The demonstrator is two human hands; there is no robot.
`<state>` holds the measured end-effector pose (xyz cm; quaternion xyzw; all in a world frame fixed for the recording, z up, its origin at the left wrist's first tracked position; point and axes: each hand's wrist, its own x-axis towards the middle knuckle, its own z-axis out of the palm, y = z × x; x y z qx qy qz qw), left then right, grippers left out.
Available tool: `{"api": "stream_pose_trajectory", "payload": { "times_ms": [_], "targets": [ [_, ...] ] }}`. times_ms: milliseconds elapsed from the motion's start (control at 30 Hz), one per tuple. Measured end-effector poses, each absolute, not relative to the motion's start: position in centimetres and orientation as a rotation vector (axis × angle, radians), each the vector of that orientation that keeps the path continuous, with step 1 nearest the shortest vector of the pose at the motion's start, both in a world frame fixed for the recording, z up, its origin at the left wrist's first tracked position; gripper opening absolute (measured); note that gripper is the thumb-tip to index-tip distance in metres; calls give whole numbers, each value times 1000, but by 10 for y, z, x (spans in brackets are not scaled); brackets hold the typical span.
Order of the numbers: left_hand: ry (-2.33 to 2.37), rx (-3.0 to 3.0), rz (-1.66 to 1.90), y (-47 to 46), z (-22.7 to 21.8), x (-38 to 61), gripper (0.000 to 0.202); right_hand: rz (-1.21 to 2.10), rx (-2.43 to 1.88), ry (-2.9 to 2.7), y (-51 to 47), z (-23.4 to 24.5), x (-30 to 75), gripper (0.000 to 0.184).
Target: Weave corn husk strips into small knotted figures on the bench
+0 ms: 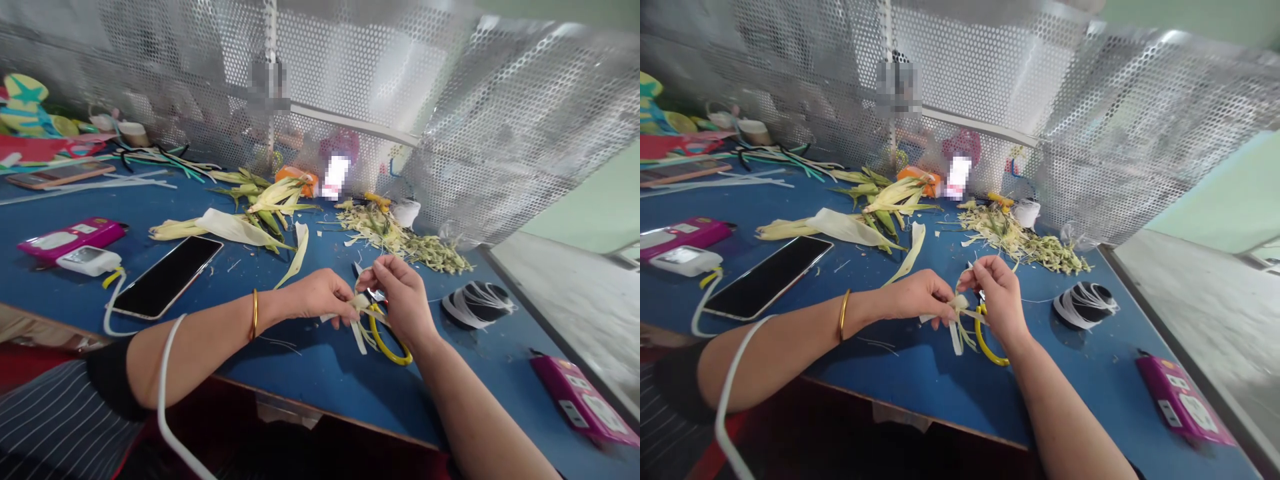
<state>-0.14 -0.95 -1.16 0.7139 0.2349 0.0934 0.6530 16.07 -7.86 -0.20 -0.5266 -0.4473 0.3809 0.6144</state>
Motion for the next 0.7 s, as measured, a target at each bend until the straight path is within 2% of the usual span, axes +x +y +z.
{"api": "stream_pose_trajectory", "payload": {
  "times_ms": [300, 367, 500, 700],
  "targets": [
    [713, 1286, 274, -11, -1, -2, 20, 751, -1188, -1248, -76, -3, 164, 25],
    [719, 1253, 326, -9, 2, -3, 21, 675, -1255, -1358, -75, -1, 170, 30],
    [738, 1233, 395, -4, 3, -5, 28, 559, -1474, -1602, -73, 1, 181, 25],
    [732, 1204, 369, -1, 1, -5, 31, 319, -1589, -1657, -68, -13, 185, 25]
  ]
}}
